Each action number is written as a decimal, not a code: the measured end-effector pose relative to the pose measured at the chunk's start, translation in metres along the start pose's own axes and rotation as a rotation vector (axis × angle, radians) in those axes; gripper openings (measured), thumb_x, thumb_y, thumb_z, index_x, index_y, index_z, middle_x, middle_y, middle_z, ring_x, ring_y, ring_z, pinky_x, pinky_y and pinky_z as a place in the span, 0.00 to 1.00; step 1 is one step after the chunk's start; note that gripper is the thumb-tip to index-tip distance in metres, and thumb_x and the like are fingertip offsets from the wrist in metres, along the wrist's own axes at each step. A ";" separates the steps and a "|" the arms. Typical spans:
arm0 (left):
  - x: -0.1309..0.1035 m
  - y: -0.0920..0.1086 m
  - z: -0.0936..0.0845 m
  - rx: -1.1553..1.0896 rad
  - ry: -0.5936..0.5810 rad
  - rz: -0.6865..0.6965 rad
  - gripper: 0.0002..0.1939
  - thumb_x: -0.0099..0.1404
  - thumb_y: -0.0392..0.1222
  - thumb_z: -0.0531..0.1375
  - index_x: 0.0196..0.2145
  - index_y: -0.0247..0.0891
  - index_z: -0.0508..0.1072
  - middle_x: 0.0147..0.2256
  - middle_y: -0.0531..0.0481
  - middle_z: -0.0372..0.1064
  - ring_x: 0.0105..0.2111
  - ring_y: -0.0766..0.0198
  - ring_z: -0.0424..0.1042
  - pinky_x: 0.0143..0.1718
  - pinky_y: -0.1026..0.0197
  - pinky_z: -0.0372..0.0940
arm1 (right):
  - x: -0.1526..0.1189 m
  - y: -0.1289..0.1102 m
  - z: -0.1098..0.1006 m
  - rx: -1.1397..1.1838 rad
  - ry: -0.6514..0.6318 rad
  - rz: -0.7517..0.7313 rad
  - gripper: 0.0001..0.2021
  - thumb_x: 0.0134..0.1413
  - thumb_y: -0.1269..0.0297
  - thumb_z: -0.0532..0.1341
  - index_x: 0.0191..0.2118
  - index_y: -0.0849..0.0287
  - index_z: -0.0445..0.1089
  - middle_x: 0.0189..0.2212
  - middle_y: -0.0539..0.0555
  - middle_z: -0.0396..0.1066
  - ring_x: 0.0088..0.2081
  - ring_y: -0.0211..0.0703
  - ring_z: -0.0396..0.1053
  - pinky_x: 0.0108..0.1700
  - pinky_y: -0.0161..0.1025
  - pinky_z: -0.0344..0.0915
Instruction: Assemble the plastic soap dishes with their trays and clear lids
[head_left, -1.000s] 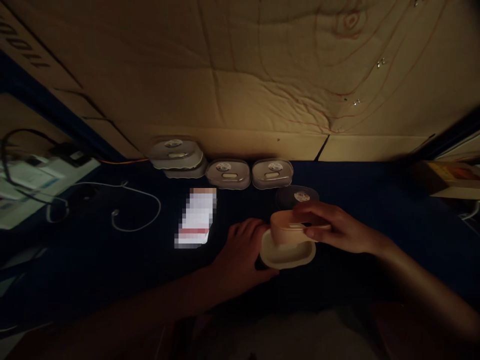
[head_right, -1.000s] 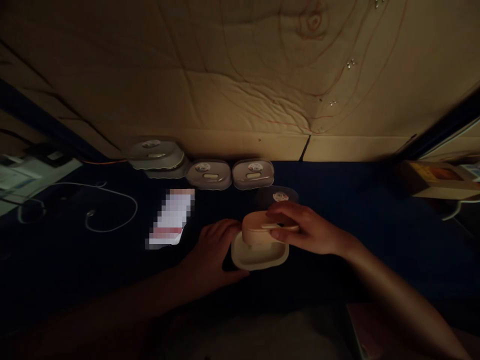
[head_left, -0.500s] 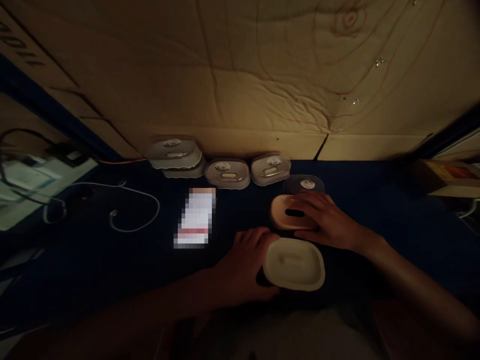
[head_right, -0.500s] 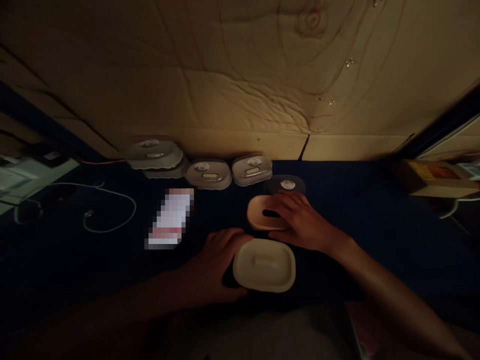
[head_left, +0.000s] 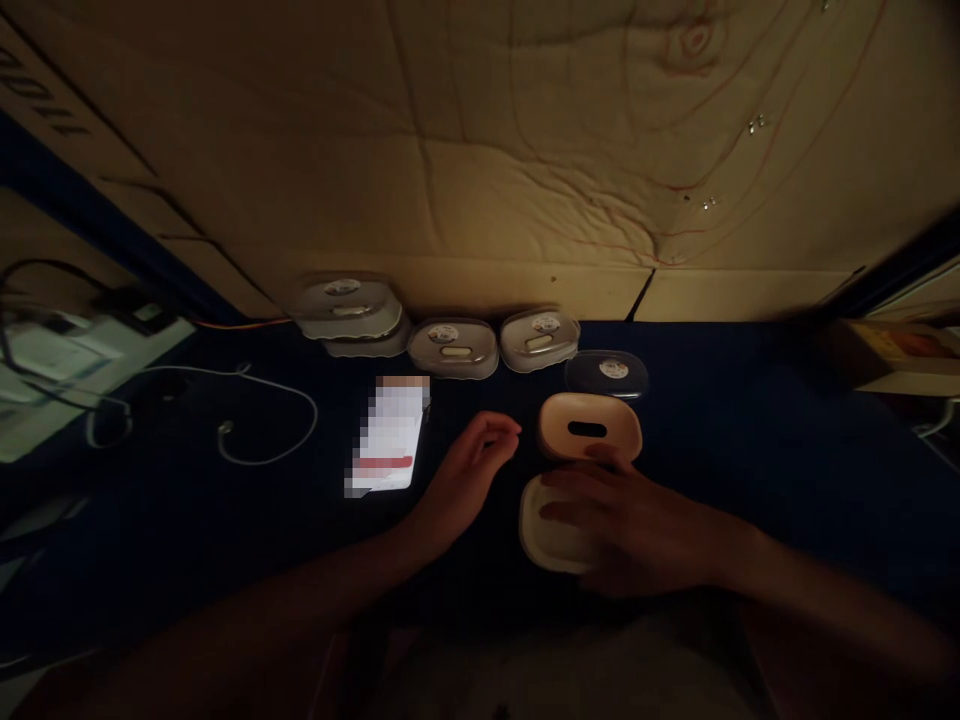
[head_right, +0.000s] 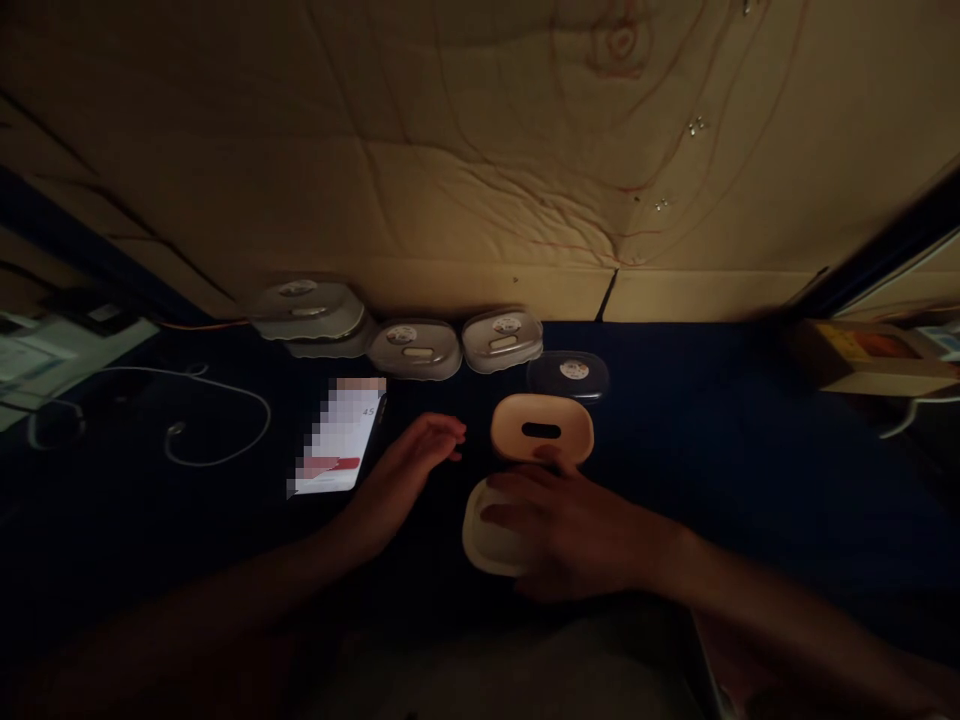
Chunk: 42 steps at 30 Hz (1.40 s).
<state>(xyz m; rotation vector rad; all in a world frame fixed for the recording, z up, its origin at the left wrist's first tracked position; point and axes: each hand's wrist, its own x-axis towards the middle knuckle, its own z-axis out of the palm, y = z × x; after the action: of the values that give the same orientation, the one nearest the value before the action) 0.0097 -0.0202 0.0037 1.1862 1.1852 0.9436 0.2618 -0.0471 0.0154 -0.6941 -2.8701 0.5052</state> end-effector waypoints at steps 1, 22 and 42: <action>0.001 -0.001 0.001 -0.071 -0.013 -0.042 0.09 0.69 0.49 0.62 0.41 0.42 0.73 0.46 0.49 0.71 0.47 0.56 0.71 0.55 0.51 0.62 | -0.001 0.000 0.001 -0.012 0.007 -0.006 0.34 0.60 0.55 0.70 0.68 0.56 0.63 0.70 0.65 0.62 0.70 0.61 0.60 0.71 0.66 0.52; -0.013 -0.008 0.006 -0.460 -0.342 -0.549 0.24 0.70 0.58 0.61 0.46 0.34 0.82 0.42 0.42 0.83 0.47 0.50 0.78 0.50 0.55 0.67 | -0.004 0.041 -0.017 -0.165 0.288 0.173 0.22 0.74 0.53 0.57 0.66 0.56 0.67 0.63 0.63 0.72 0.63 0.61 0.71 0.63 0.63 0.65; -0.009 -0.008 0.005 -0.653 -0.337 -0.548 0.18 0.75 0.51 0.57 0.47 0.37 0.81 0.43 0.43 0.82 0.42 0.56 0.79 0.44 0.57 0.73 | -0.002 0.022 -0.011 0.068 0.430 0.192 0.17 0.66 0.55 0.65 0.57 0.51 0.68 0.50 0.56 0.79 0.50 0.53 0.77 0.58 0.56 0.63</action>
<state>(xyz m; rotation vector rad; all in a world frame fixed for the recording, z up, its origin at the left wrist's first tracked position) 0.0131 -0.0311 -0.0029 0.4301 0.7703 0.6017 0.2753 -0.0264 0.0174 -0.9414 -2.3909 0.4135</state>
